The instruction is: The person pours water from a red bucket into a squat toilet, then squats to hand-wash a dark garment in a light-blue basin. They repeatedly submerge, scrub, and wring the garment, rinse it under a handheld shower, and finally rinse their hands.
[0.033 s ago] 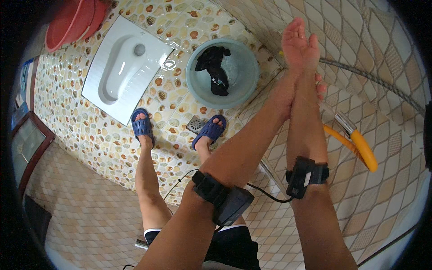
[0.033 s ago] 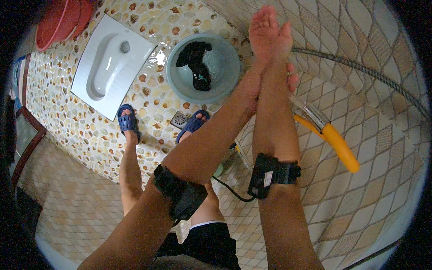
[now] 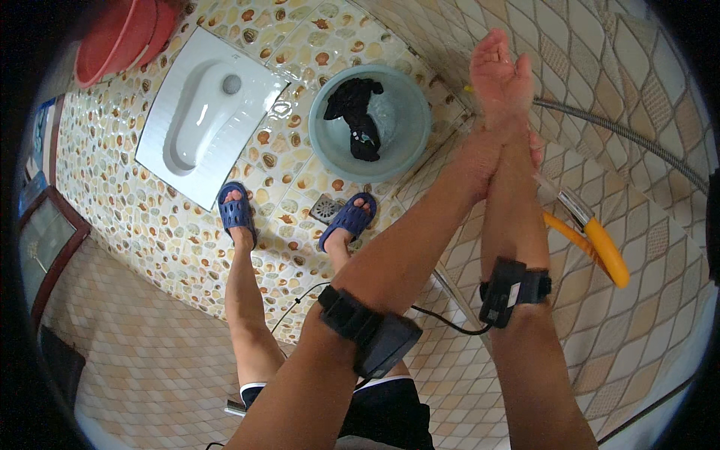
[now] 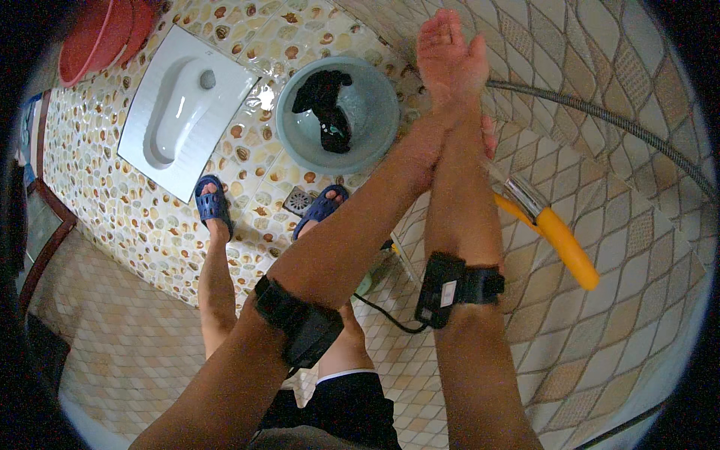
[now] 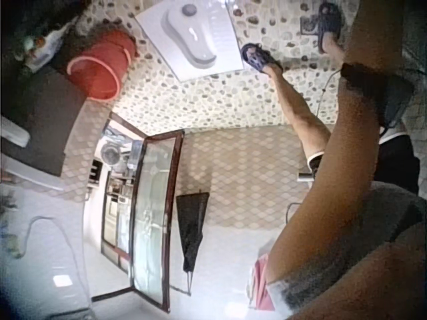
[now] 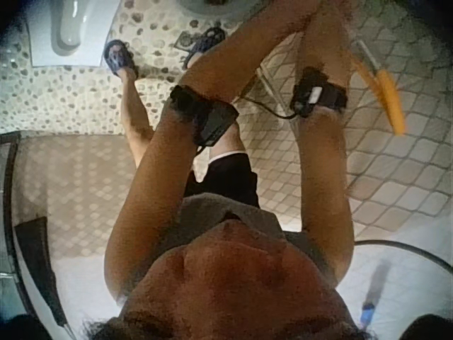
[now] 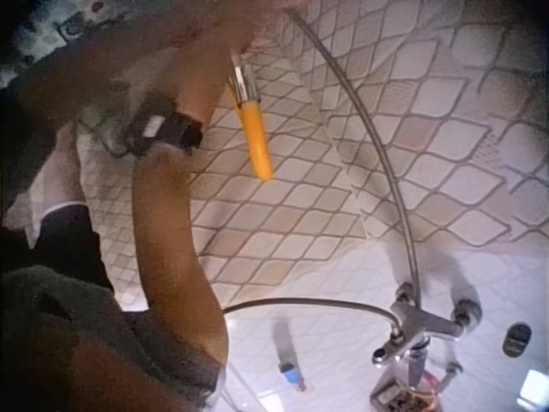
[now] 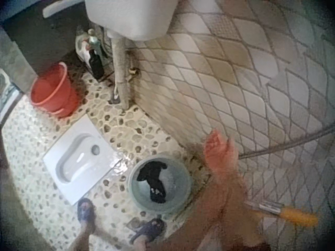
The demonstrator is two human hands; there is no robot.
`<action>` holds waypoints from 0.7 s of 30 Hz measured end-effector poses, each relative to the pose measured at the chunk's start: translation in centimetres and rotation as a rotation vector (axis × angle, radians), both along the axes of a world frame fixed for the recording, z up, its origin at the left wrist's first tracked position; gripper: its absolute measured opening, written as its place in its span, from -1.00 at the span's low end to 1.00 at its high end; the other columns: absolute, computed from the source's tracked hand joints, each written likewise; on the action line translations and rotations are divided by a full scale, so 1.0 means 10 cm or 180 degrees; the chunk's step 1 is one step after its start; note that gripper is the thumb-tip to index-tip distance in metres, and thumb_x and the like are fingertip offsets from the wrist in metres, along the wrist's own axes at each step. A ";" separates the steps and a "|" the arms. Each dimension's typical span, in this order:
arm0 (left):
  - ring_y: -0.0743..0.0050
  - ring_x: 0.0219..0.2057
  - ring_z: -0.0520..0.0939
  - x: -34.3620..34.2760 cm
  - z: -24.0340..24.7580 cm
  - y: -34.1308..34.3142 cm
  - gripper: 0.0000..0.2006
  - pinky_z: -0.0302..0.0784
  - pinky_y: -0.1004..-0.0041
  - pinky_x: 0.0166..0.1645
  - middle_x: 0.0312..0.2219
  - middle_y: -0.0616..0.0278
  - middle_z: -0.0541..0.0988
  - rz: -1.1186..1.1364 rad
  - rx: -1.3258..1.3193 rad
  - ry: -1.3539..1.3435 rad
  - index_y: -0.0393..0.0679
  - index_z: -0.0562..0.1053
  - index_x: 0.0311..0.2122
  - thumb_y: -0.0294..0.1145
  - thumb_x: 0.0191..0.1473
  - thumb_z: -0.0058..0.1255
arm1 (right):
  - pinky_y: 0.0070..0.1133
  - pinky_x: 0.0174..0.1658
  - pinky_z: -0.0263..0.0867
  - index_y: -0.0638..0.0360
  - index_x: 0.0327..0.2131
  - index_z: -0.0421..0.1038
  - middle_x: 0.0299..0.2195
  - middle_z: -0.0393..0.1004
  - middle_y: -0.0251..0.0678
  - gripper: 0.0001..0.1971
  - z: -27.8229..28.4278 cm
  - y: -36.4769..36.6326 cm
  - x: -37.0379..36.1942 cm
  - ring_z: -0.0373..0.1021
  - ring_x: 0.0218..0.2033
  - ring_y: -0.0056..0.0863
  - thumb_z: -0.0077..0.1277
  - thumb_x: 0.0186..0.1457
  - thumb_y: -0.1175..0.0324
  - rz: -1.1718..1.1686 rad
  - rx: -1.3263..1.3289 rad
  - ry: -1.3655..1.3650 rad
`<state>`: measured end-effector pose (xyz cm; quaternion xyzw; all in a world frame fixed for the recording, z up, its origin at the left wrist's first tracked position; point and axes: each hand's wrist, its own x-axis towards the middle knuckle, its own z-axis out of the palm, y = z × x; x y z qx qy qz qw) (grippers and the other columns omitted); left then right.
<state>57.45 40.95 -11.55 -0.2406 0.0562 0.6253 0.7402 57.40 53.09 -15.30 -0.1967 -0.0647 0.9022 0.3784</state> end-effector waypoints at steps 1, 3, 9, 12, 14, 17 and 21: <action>0.22 -0.38 0.60 0.04 0.00 0.03 -0.63 0.60 0.27 -0.23 -0.38 0.14 0.53 0.0131 0.0180 0.0590 -0.24 0.40 -0.19 -0.13 0.09 0.14 | -0.34 0.05 0.33 0.36 0.07 0.22 -0.02 0.36 -0.12 -0.46 -0.02 0.06 0.01 0.35 -0.06 -0.28 -0.47 0.38 0.03 -0.0076 0.0091 -0.0303; 0.27 -0.37 0.59 0.08 -0.01 0.08 -0.60 0.57 0.31 -0.24 -0.37 0.15 0.53 0.0000 -0.0048 0.1188 -0.23 0.40 -0.17 -0.14 0.03 0.20 | -0.28 -0.02 0.35 0.36 0.01 0.26 -0.14 0.42 -0.17 -0.43 -0.11 0.18 0.01 0.38 -0.18 -0.27 -0.43 0.35 -0.04 0.0102 0.0099 -0.1000; 0.41 -0.35 0.54 0.12 0.25 -0.14 -0.47 0.49 0.41 -0.32 -0.34 0.12 0.53 0.0143 -0.0244 0.2306 -0.34 0.42 -0.19 -0.07 -0.11 0.26 | -0.39 -0.16 0.38 0.31 -0.12 0.43 -0.38 0.54 -0.29 -0.57 -0.41 0.29 0.05 0.45 -0.34 -0.35 -0.22 0.31 0.09 0.1298 0.3208 -0.4104; 0.41 -0.31 0.57 -0.04 0.31 -0.31 -0.45 0.52 0.41 -0.26 -0.32 0.11 0.56 -0.0774 -0.0336 0.2300 -0.34 0.46 -0.17 0.00 -0.04 0.23 | -0.41 -0.28 0.38 0.25 -0.23 0.47 -0.46 0.53 -0.31 -0.65 -0.48 0.14 0.01 0.44 -0.43 -0.40 -0.11 0.26 0.12 0.1365 0.4635 -0.4844; 0.43 -0.32 0.60 -0.20 0.25 -0.46 -0.47 0.53 0.43 -0.25 -0.34 0.13 0.57 -0.1528 -0.0166 0.2617 -0.35 0.47 -0.13 -0.02 0.02 0.19 | -0.43 -0.37 0.36 0.20 -0.30 0.48 -0.51 0.50 -0.32 -0.69 -0.45 0.00 -0.04 0.43 -0.49 -0.44 -0.05 0.23 0.13 0.1284 0.5253 -0.4842; 0.53 -0.39 0.60 -0.44 0.07 -0.76 -0.58 0.51 0.52 -0.34 -0.39 0.18 0.59 -0.1828 -0.0049 0.3624 -0.37 0.47 -0.09 -0.18 0.13 0.11 | -0.49 -0.47 0.33 0.14 -0.40 0.48 -0.57 0.47 -0.33 -0.74 -0.32 -0.20 -0.06 0.39 -0.55 -0.50 0.02 0.20 0.15 0.1564 0.4278 -0.4629; 0.63 -0.44 0.59 -0.78 -0.14 -1.43 -0.75 0.46 0.58 -0.40 -0.46 0.26 0.60 -0.1150 -0.0903 0.4950 -0.31 0.52 -0.12 -0.37 0.18 0.04 | -0.63 -0.54 0.25 0.08 -0.47 0.42 -0.55 0.44 -0.38 -0.77 -0.07 -0.45 0.21 0.31 -0.58 -0.59 0.04 0.19 0.18 0.1285 0.0422 -0.2904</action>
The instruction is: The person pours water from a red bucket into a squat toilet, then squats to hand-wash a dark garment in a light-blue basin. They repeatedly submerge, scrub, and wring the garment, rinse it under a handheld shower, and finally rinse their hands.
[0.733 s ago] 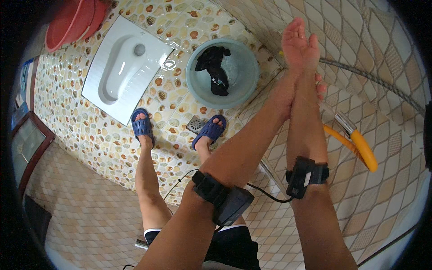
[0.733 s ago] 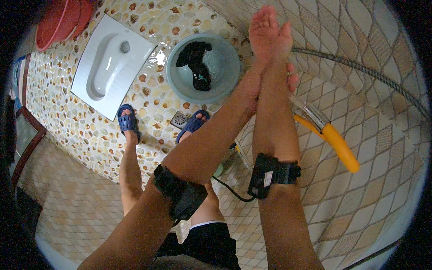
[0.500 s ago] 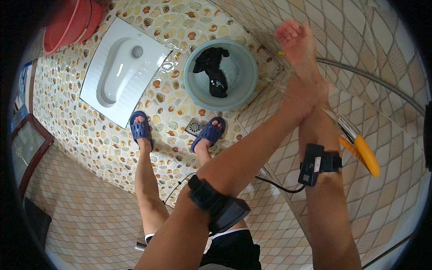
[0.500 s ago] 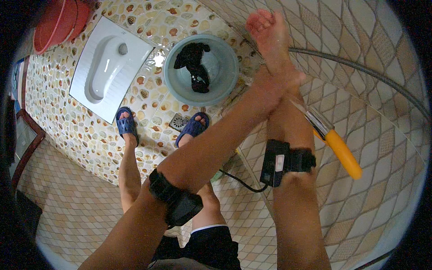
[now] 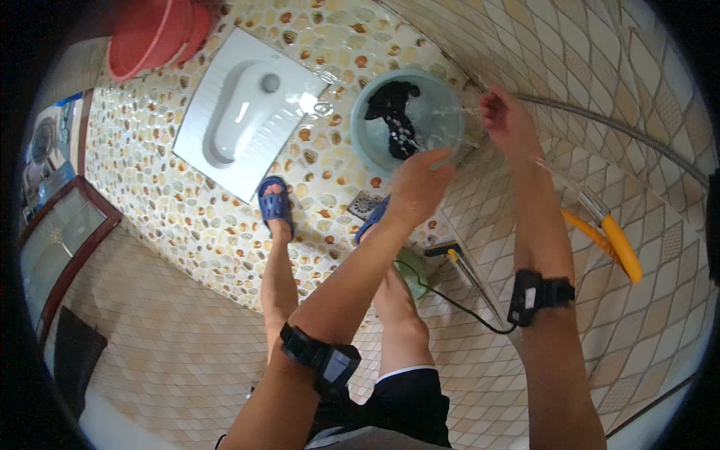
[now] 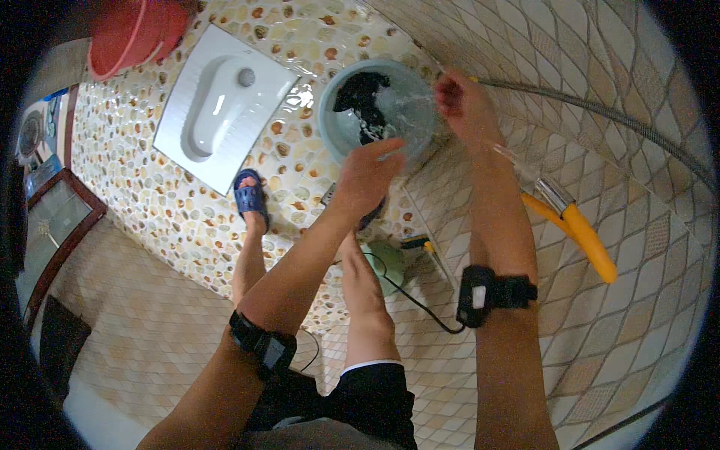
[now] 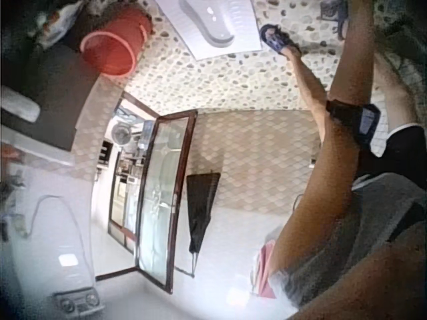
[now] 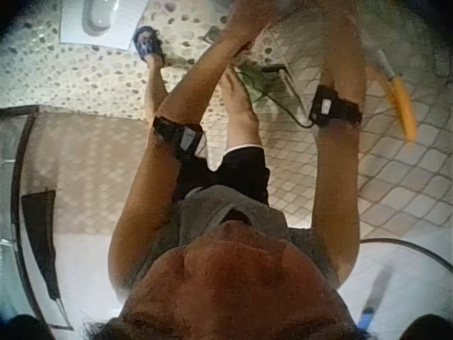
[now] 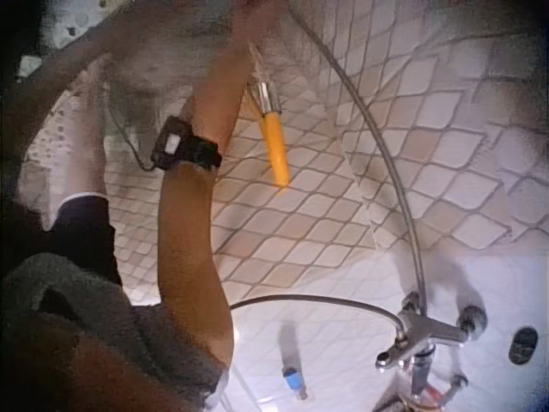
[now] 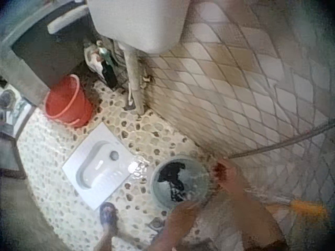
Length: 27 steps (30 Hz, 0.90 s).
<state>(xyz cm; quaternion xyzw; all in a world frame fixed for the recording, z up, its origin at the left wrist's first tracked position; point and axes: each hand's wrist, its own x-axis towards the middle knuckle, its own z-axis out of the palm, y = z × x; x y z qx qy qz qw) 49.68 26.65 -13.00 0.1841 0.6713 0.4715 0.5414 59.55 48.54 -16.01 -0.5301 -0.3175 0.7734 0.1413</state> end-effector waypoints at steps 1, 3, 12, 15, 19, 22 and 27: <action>0.65 -0.44 0.58 -0.10 -0.05 -0.16 -0.78 0.45 0.58 -0.40 -0.47 0.28 0.60 -0.0011 -0.0114 0.0330 -0.29 0.53 -0.12 -0.40 0.19 0.03 | -0.64 -0.54 0.24 0.10 -0.45 0.42 -0.52 0.44 -0.36 -0.77 0.04 -0.06 0.10 0.31 -0.57 -0.59 0.03 0.20 0.19 -0.0366 -0.0247 0.0270; 0.66 -0.48 0.55 -0.33 -0.08 -0.52 -0.78 0.43 0.57 -0.40 -0.47 0.30 0.59 0.0359 -0.0393 0.0158 -0.27 0.54 -0.13 -0.38 0.18 0.06 | -0.65 -0.52 0.26 0.12 -0.42 0.42 -0.47 0.46 -0.33 -0.78 0.12 -0.19 0.29 0.33 -0.52 -0.57 0.02 0.21 0.21 -0.0849 -0.0513 0.0799; 0.58 -0.26 0.50 -1.61 0.48 -1.79 -0.75 0.48 0.47 -0.19 -0.32 0.36 0.55 0.0909 -0.1191 -0.0380 -0.18 0.53 -0.13 -0.31 0.11 0.09 | -0.43 0.11 0.27 0.13 0.03 0.43 0.02 0.44 -0.18 -0.65 0.77 -1.05 0.63 0.33 0.10 -0.34 0.01 0.23 0.21 0.0390 0.0453 0.0195; 0.59 -0.24 0.49 -2.01 0.79 -2.09 -0.75 0.48 0.46 -0.15 -0.30 0.36 0.52 0.0920 -0.1191 -0.0161 -0.16 0.52 -0.11 -0.31 0.12 0.07 | -0.41 0.24 0.13 0.11 0.13 0.36 0.17 0.33 -0.19 -0.58 0.90 -1.46 0.62 0.22 0.21 -0.33 0.01 0.24 0.22 0.1360 0.1248 -0.0977; 0.48 -0.14 0.51 -2.47 1.17 -2.47 -0.73 0.52 0.35 -0.06 -0.20 0.29 0.53 0.0889 -0.1379 0.0125 -0.16 0.50 -0.07 -0.28 0.17 0.05 | -0.41 0.29 0.05 0.11 0.14 0.34 0.23 0.24 -0.20 -0.57 1.07 -1.96 0.83 0.14 0.27 -0.31 0.02 0.23 0.22 0.1180 0.1472 -0.1571; 0.50 -0.20 0.53 -2.70 1.43 -2.69 -0.77 0.51 0.40 -0.11 -0.19 0.29 0.55 0.0957 -0.1418 0.0394 -0.17 0.52 -0.11 -0.31 0.17 0.03 | -0.43 0.23 0.14 0.14 0.10 0.37 0.19 0.29 -0.15 -0.59 1.34 -2.28 1.10 0.20 0.23 -0.30 0.05 0.21 0.26 0.1140 0.1792 -0.1928; 0.54 -0.23 0.52 -3.00 1.90 -2.92 -0.74 0.50 0.39 -0.16 -0.26 0.33 0.56 0.0881 -0.1301 0.0397 -0.13 0.54 -0.15 -0.20 0.16 0.09 | -0.50 0.01 0.33 0.25 -0.02 0.42 -0.06 0.49 -0.11 -0.67 2.11 -2.91 1.52 0.44 -0.05 -0.33 0.05 0.14 0.40 0.1170 0.2426 -0.2719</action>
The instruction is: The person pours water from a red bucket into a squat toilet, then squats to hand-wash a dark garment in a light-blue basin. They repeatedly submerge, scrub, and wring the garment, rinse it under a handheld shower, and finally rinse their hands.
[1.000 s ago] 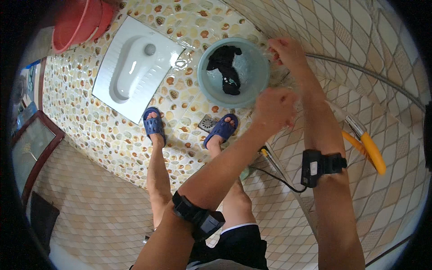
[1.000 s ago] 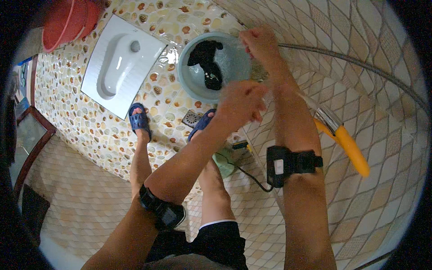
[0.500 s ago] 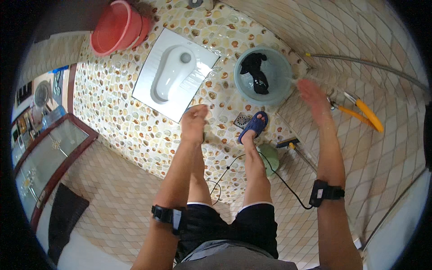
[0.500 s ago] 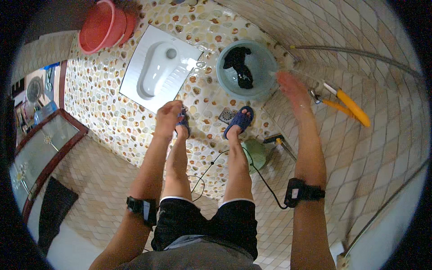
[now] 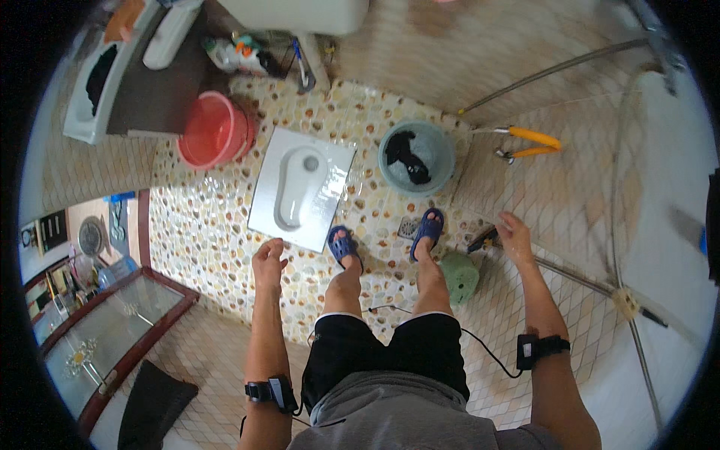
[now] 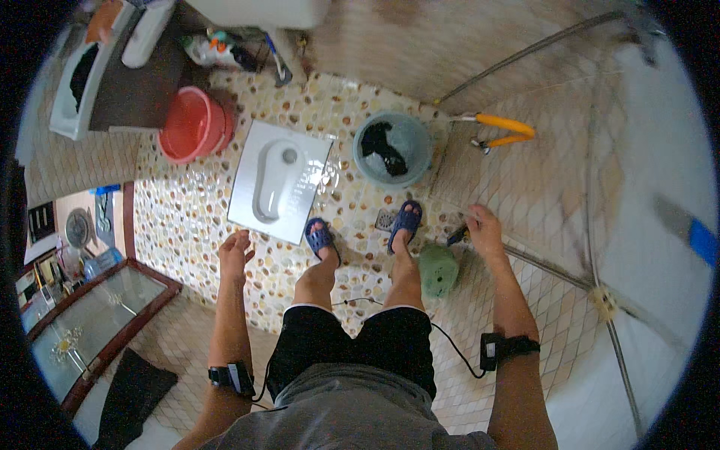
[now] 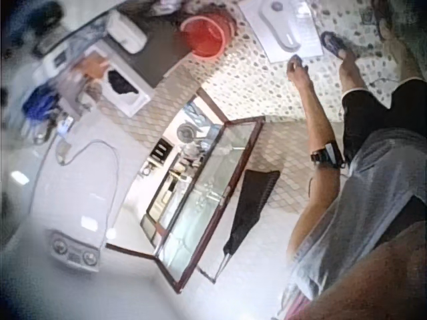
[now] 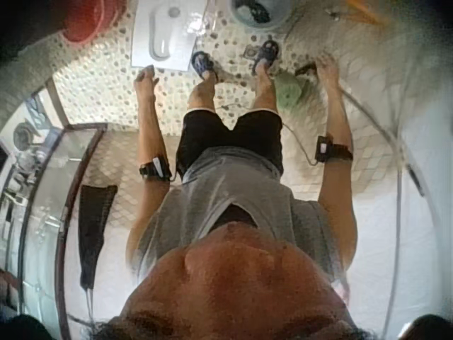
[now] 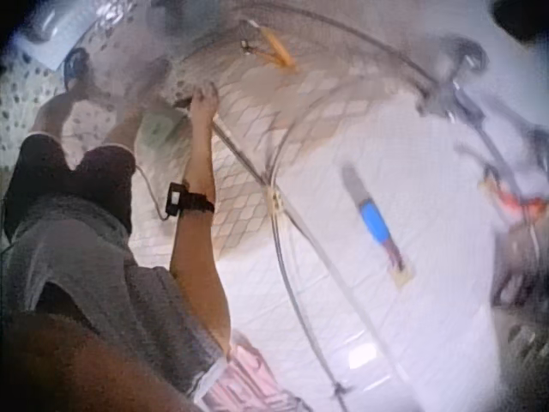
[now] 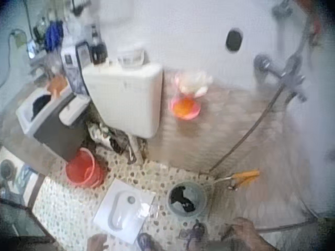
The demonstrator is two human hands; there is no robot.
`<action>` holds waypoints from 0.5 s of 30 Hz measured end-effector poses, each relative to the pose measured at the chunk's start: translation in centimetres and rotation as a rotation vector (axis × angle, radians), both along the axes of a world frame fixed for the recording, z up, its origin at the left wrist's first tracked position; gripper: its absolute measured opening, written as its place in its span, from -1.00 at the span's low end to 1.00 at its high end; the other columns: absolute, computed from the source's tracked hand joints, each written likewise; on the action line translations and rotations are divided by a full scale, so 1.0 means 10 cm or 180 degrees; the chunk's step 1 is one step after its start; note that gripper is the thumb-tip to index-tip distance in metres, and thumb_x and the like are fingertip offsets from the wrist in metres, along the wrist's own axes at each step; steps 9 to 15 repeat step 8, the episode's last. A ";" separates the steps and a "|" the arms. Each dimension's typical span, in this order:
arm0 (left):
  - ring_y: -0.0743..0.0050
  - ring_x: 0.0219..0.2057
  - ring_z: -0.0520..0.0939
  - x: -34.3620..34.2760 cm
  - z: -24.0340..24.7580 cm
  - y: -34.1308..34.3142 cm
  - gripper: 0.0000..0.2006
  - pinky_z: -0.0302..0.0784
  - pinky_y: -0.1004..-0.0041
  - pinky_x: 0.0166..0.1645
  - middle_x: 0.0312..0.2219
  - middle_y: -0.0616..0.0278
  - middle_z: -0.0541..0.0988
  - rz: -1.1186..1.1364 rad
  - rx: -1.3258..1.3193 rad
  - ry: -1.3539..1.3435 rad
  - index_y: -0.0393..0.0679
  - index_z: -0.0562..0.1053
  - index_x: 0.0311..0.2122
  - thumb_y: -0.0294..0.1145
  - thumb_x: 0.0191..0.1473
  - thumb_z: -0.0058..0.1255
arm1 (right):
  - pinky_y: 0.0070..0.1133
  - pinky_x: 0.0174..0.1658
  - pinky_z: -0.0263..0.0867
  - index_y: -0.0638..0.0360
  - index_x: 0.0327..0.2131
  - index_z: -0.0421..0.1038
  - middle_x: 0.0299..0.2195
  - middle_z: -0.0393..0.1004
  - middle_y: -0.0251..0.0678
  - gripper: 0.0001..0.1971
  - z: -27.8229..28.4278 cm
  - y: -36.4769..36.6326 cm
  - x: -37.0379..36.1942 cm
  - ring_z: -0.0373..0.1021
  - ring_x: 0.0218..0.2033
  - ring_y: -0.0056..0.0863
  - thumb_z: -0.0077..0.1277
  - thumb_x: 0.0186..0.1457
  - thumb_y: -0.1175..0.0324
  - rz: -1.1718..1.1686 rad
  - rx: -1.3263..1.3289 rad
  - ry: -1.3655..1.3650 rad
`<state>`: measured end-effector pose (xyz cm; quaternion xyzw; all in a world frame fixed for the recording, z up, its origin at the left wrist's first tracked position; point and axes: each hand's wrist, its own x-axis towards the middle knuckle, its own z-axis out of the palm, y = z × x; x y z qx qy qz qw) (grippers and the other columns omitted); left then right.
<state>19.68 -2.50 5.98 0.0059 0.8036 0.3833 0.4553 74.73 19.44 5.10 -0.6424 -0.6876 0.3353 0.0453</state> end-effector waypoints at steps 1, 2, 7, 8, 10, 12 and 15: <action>0.56 -0.25 0.52 -0.06 0.10 -0.04 -0.74 0.49 0.39 -0.17 -0.28 0.38 0.56 -0.0030 0.0161 0.0003 -0.11 0.54 -0.15 -0.18 0.16 0.10 | -0.52 -0.05 0.36 0.28 -0.05 0.44 -0.14 0.53 -0.11 -0.70 0.16 -0.16 0.06 0.48 -0.14 -0.36 0.04 0.13 0.44 -0.0253 -0.0062 0.0178; 0.59 -0.28 0.50 -0.13 0.19 -0.05 -0.75 0.48 0.41 -0.19 -0.30 0.42 0.55 -0.0004 0.0170 -0.0046 -0.10 0.54 -0.17 -0.18 0.15 0.11 | -0.53 -0.07 0.36 0.28 -0.06 0.45 -0.18 0.54 -0.12 -0.71 0.32 -0.31 0.14 0.48 -0.17 -0.39 0.04 0.13 0.45 -0.0256 -0.0002 -0.0024; 0.60 -0.34 0.50 -0.45 0.73 -0.21 -0.84 0.48 0.43 -0.27 -0.34 0.44 0.55 0.0042 0.0594 0.0028 -0.07 0.56 -0.24 -0.27 0.12 0.11 | -0.48 -0.10 0.37 0.26 -0.09 0.46 -0.20 0.53 -0.11 -0.74 0.91 -1.04 0.42 0.48 -0.18 -0.25 0.04 0.14 0.44 -0.0468 0.0096 -0.0008; 0.59 -0.34 0.50 -0.52 0.83 -0.25 -0.84 0.48 0.42 -0.27 -0.34 0.43 0.55 0.0066 0.0558 0.0097 -0.07 0.55 -0.24 -0.27 0.11 0.11 | -0.47 -0.10 0.38 0.26 -0.09 0.46 -0.14 0.51 -0.10 -0.74 1.00 -1.17 0.52 0.48 -0.17 -0.24 0.05 0.14 0.43 -0.0425 0.0014 -0.0121; 0.59 -0.34 0.50 -0.52 0.83 -0.25 -0.84 0.48 0.42 -0.27 -0.34 0.43 0.55 0.0066 0.0558 0.0097 -0.07 0.55 -0.24 -0.27 0.11 0.11 | -0.47 -0.10 0.38 0.26 -0.09 0.46 -0.14 0.51 -0.10 -0.74 1.00 -1.17 0.52 0.48 -0.17 -0.24 0.05 0.14 0.43 -0.0425 0.0014 -0.0121; 0.59 -0.34 0.50 -0.52 0.83 -0.25 -0.84 0.48 0.42 -0.27 -0.34 0.43 0.55 0.0066 0.0558 0.0097 -0.07 0.55 -0.24 -0.27 0.11 0.11 | -0.47 -0.10 0.38 0.26 -0.09 0.46 -0.14 0.51 -0.10 -0.74 1.00 -1.17 0.52 0.48 -0.17 -0.24 0.05 0.14 0.43 -0.0425 0.0014 -0.0121; 0.59 -0.34 0.50 -0.52 0.83 -0.25 -0.84 0.48 0.42 -0.27 -0.34 0.43 0.55 0.0066 0.0558 0.0097 -0.07 0.55 -0.24 -0.27 0.11 0.11 | -0.47 -0.10 0.38 0.26 -0.09 0.46 -0.14 0.51 -0.10 -0.74 1.00 -1.17 0.52 0.48 -0.17 -0.24 0.05 0.14 0.43 -0.0425 0.0014 -0.0121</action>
